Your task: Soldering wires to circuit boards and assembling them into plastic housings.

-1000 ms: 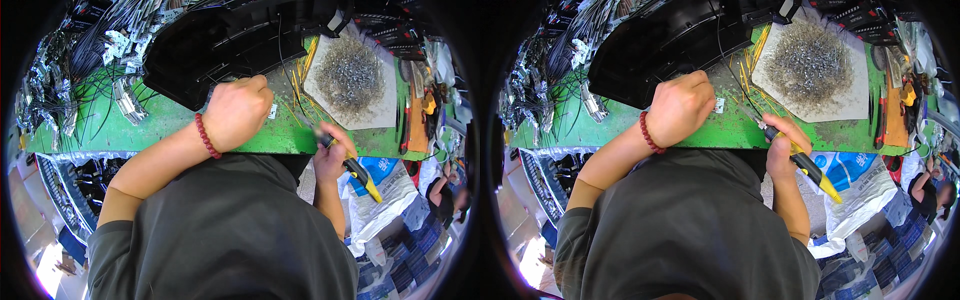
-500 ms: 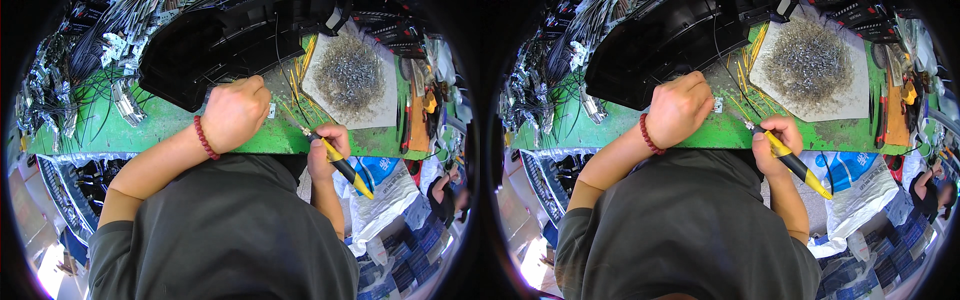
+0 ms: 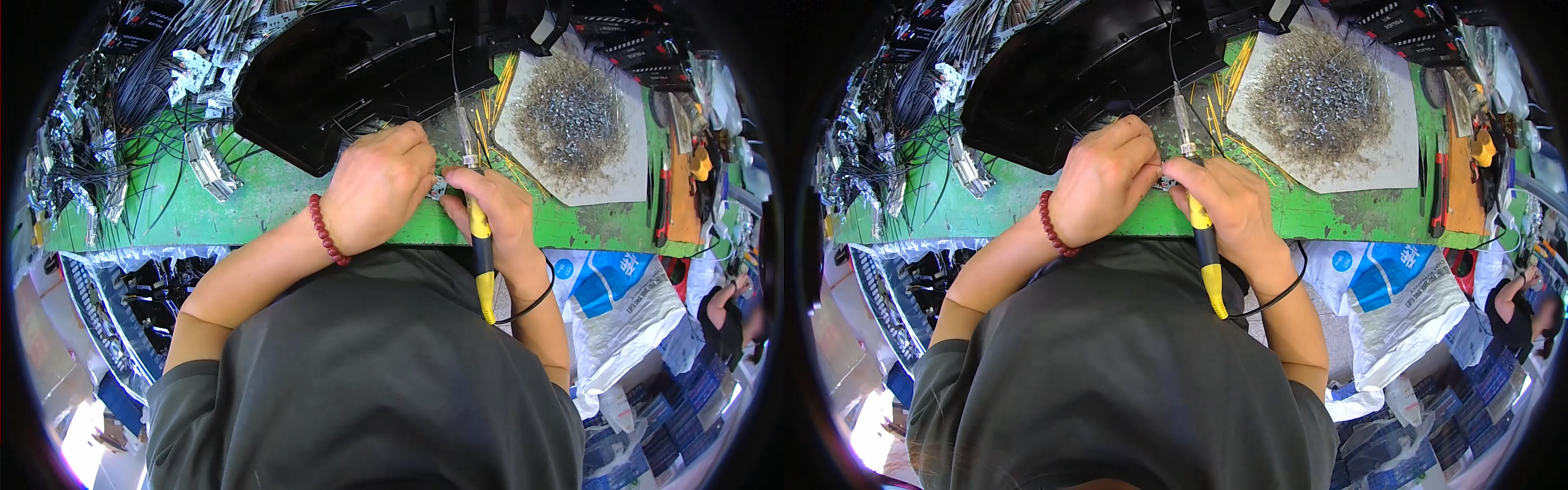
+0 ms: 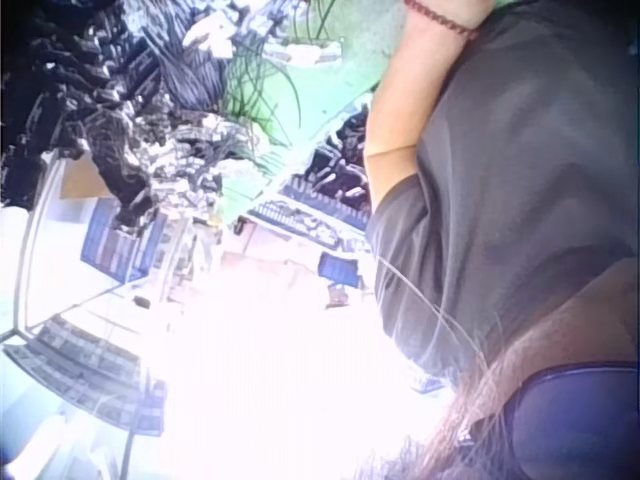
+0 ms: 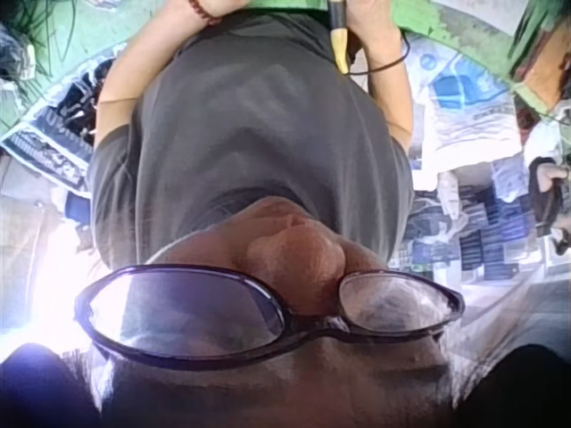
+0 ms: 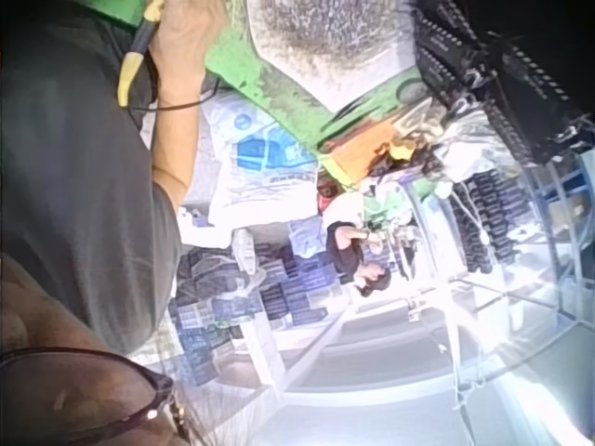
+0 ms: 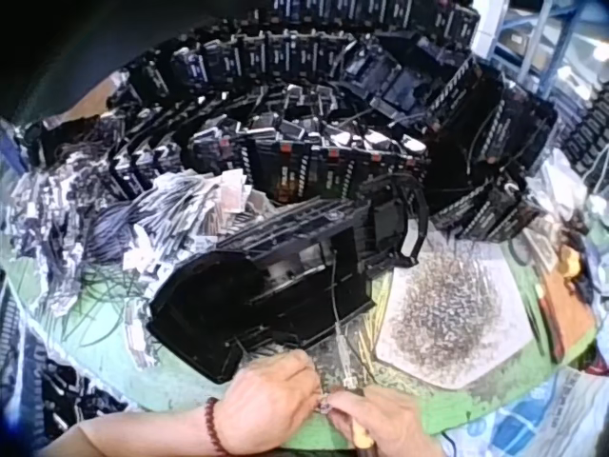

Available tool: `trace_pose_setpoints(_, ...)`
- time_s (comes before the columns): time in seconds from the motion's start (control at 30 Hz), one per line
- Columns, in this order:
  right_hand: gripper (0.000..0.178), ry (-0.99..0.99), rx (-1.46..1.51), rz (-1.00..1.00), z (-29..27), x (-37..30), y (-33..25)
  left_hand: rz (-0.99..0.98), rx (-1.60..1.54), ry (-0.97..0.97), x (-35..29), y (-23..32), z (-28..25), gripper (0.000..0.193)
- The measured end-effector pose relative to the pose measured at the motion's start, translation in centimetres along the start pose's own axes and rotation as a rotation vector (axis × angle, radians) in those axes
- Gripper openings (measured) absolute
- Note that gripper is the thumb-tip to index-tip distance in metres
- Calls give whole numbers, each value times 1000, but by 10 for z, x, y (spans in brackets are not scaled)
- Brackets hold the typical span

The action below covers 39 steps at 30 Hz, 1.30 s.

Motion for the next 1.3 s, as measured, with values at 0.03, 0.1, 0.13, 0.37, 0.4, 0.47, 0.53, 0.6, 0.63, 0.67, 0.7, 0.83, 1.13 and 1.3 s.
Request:
trace_pose_setpoints(0.03, 40, -1, -26, 4, 0, 0, -2, 0, 15, 17, -1, 1, 0, 12)
trace_pose_setpoints(0.1, 39, -4, -53, 8, 1, 0, -5, 3, 34, 38, -3, 2, 1, 12)
trace_pose_setpoints(0.13, 39, -4, -64, 13, 1, 0, -5, 11, 51, 57, -3, 3, 0, 12)
trace_pose_setpoints(0.37, 41, 12, -26, 41, 0, -2, 0, 7, 70, 57, -1, 2, 1, 13)
trace_pose_setpoints(0.4, 39, 74, 5, 54, -5, -5, 3, 5, 65, 44, -1, 1, 1, 13)
trace_pose_setpoints(0.47, 37, 219, 157, 103, -17, -15, 11, -2, 64, 31, -1, 1, 1, 12)
trace_pose_setpoints(0.53, 60, 310, 398, 359, -27, -39, 27, -10, 65, -2, 1, 1, 1, 12)
trace_pose_setpoints(0.6, 63, 434, 477, 303, -36, -49, 30, 8, 77, 16, 2, 4, 1, 12)
trace_pose_setpoints(0.63, 60, 390, 483, 328, -37, -51, 29, 26, 90, 32, 2, 7, 0, 12)
trace_pose_setpoints(0.67, 57, 346, 489, 351, -38, -54, 29, 28, 91, 32, 2, 6, 0, 12)
trace_pose_setpoints(0.7, 46, 382, 473, 337, -38, -53, 25, 23, 88, 34, 2, 4, 0, 12)
trace_pose_setpoints(0.83, 27, 380, 576, 416, -28, -63, 26, -12, 89, 3, 2, 1, 1, 13)
trace_pose_setpoints(1.13, 22, 309, 505, 365, -24, -61, 27, -2, 112, 12, 2, 4, 2, 14)
trace_pose_setpoints(1.3, 21, 269, 442, 334, -24, -55, 21, -3, 130, 17, 1, 5, 1, 14)
Point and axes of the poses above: each hand's wrist, its own x-axis towards the middle knuckle, its own z-axis out of the palm, y = z × x, the point moved 8 cm from there along x, towards the middle knuckle, and after that the axes turned 5 degrees about -y, right-handed, at the moved point
